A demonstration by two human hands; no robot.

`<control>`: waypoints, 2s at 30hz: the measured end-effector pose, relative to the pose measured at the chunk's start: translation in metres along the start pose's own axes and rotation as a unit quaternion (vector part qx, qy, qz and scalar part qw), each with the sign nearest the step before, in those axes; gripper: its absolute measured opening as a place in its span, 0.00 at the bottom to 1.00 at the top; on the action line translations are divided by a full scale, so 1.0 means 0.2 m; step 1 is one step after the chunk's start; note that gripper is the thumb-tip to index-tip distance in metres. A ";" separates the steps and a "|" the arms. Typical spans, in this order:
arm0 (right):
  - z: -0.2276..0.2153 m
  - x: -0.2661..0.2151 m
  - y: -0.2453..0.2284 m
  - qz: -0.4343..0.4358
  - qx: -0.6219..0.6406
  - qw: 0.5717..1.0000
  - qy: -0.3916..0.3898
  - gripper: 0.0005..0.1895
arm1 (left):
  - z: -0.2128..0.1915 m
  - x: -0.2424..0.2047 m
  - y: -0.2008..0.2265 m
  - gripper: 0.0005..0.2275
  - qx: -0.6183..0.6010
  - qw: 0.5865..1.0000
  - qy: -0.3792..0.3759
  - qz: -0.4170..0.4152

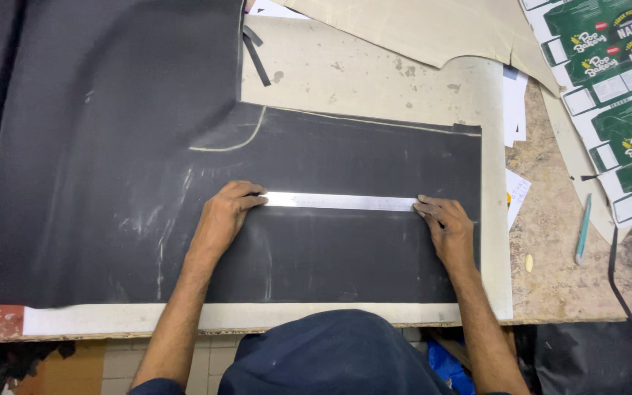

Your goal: The person uses a ruler and chalk to mark straight lines on a black fabric sheet. They then place a cardboard pattern on the fabric, trace its outline with chalk, and remove the pattern, leaving a marked shape on the fabric.

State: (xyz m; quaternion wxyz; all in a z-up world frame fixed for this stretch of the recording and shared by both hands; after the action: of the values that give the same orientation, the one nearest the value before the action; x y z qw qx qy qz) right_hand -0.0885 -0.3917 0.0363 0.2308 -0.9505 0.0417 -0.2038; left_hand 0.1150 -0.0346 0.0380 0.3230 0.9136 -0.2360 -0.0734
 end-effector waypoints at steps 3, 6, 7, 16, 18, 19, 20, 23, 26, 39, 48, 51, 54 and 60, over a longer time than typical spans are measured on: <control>0.00 0.00 0.00 0.005 0.001 1.000 -0.002 0.08 | 0.00 0.01 -0.01 0.09 -0.025 1.000 -0.010 -0.002; 0.00 0.00 0.00 -0.003 -0.001 1.000 0.004 0.08 | 0.00 0.02 -0.04 0.10 -0.107 0.994 -0.015 -0.018; 0.01 0.00 0.00 0.000 0.000 1.000 0.004 0.07 | -0.01 0.02 -0.04 0.10 -0.117 0.993 -0.014 -0.012; 0.01 -0.02 0.00 0.002 0.007 1.000 0.001 0.07 | 0.02 0.04 -0.09 0.08 -0.151 0.987 -0.041 -0.048; 0.02 -0.01 0.00 0.003 0.008 1.000 -0.002 0.07 | 0.02 0.04 -0.09 0.08 -0.146 0.987 -0.044 -0.048; 0.02 -0.01 -0.01 -0.001 0.003 1.000 -0.002 0.07 | 0.02 0.04 -0.09 0.08 -0.147 0.987 -0.043 -0.044; 0.03 -0.01 -0.01 -0.004 -0.002 1.000 -0.001 0.07 | 0.02 0.04 -0.09 0.08 -0.148 0.987 -0.042 -0.040; 0.03 0.00 -0.02 -0.009 -0.012 1.000 -0.001 0.07 | 0.01 0.03 -0.09 0.08 -0.140 0.989 -0.035 -0.018; 0.03 -0.01 -0.03 -0.011 -0.009 1.000 0.001 0.07 | 0.01 0.03 -0.08 0.09 -0.104 0.994 -0.019 0.006; 0.06 -0.01 -0.01 -0.015 -0.006 1.000 0.004 0.07 | 0.02 0.03 -0.09 0.08 -0.073 0.997 -0.012 0.009; 0.04 0.02 -0.05 -0.006 0.012 1.000 0.019 0.08 | -0.01 0.02 -0.06 0.07 -0.103 0.994 -0.038 -0.001; 0.02 0.03 -0.06 -0.015 0.021 0.999 0.031 0.08 | -0.03 0.03 -0.02 0.07 -0.082 0.996 -0.042 -0.012; 0.03 0.03 -0.05 -0.006 0.031 0.999 0.030 0.09 | -0.04 0.02 0.03 0.09 -0.021 0.998 -0.047 -0.026; 0.03 0.02 -0.04 -0.008 0.019 0.999 0.040 0.09 | -0.05 0.01 0.15 0.18 0.175 0.982 -0.050 0.059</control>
State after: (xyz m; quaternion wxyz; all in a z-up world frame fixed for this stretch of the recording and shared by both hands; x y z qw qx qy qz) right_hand -0.0818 -0.3827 0.0372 0.2458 -0.9372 0.0398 -0.2444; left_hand 0.1071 -0.0502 0.0652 0.1498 0.9357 -0.3141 -0.0577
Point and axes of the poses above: each hand's wrist, its own x-axis towards the middle knuckle, its own z-axis out of the palm, y = z × x, the point moved 5 cm from there along x, towards the middle knuckle, and after that the axes turned 12 degrees about -z, right-handed, at the moved point
